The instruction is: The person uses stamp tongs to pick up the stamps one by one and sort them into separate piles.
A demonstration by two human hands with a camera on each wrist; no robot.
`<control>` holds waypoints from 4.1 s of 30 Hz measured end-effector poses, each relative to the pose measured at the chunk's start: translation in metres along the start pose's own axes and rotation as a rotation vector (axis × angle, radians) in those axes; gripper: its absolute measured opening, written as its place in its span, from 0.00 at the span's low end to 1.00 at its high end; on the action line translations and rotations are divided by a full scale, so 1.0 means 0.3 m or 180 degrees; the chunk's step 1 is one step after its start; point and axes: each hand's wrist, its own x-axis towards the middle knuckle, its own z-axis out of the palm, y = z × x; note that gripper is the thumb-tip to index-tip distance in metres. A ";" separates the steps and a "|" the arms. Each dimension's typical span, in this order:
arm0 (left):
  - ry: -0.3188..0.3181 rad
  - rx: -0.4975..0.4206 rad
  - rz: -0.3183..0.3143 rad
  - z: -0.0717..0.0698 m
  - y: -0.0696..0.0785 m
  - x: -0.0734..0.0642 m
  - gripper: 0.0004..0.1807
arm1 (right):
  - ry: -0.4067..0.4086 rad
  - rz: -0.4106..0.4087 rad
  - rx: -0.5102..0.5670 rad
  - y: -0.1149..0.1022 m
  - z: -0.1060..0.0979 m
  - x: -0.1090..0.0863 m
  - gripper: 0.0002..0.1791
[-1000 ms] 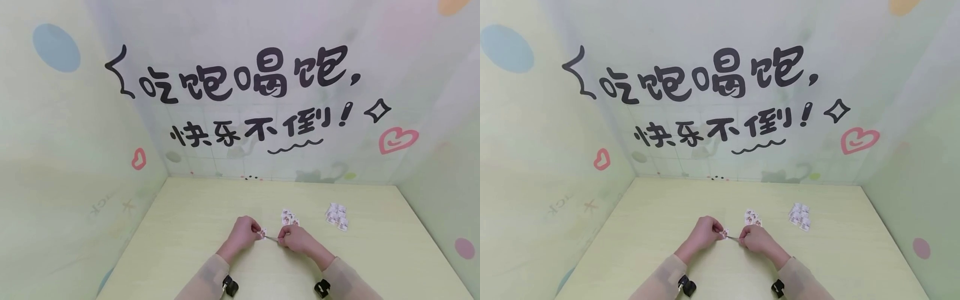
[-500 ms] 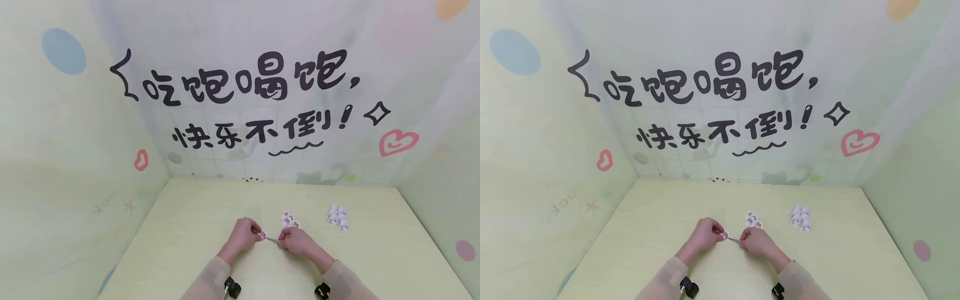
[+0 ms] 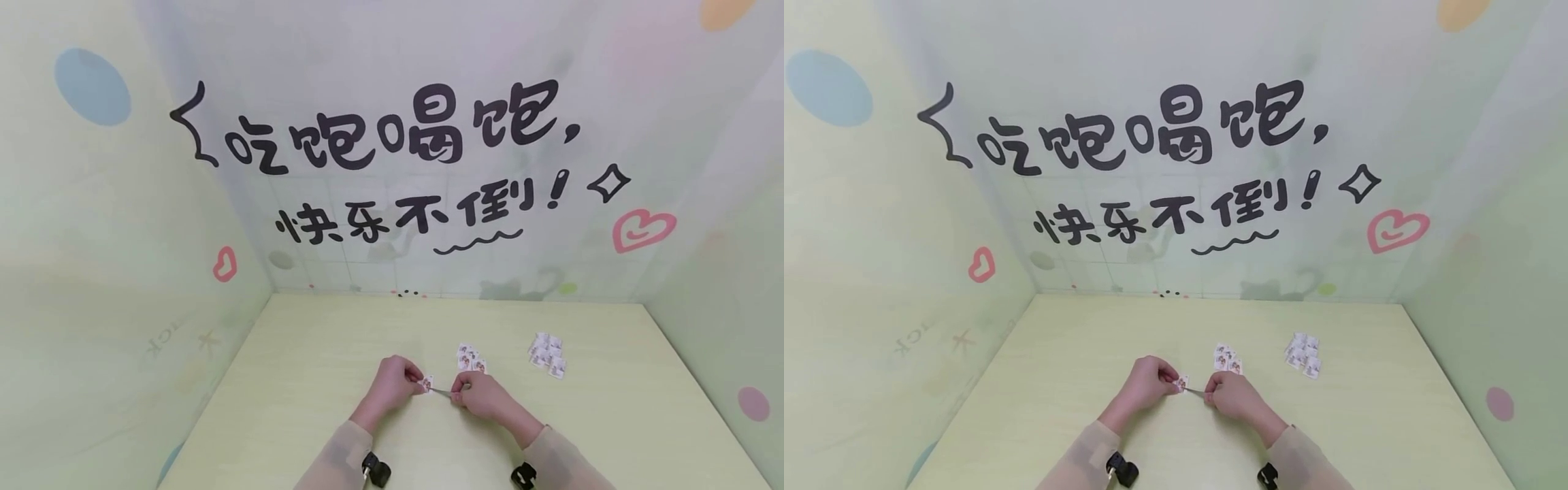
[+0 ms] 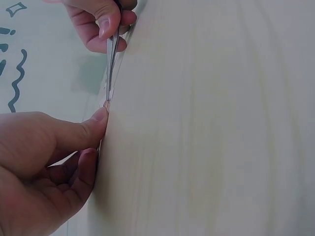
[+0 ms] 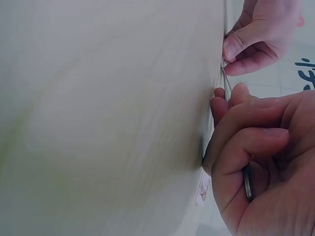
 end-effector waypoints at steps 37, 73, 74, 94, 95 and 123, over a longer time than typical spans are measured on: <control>0.0419 -0.0105 0.0508 0.109 0.095 0.043 0.06 | 0.0309 0.0413 0.0692 0.090 -0.167 -0.014 0.02; 0.0498 -0.0125 0.0469 0.067 0.075 0.010 0.07 | 0.0420 0.0586 0.0273 0.201 -0.316 -0.074 0.09; 0.0509 -0.0118 0.0459 0.056 0.072 0.006 0.07 | 0.0444 0.0590 0.0303 0.208 -0.324 -0.085 0.10; 0.1053 0.0171 0.0270 -0.245 -0.106 -0.095 0.12 | 0.1067 0.0887 -0.0550 0.453 -0.549 -0.316 0.24; 0.1070 0.0191 0.0270 -0.256 -0.111 -0.098 0.12 | 0.1063 0.0890 -0.0554 0.457 -0.549 -0.318 0.24; 0.1097 0.0457 0.0314 -0.335 -0.145 -0.118 0.18 | 0.0937 0.0829 -0.0822 0.458 -0.544 -0.313 0.41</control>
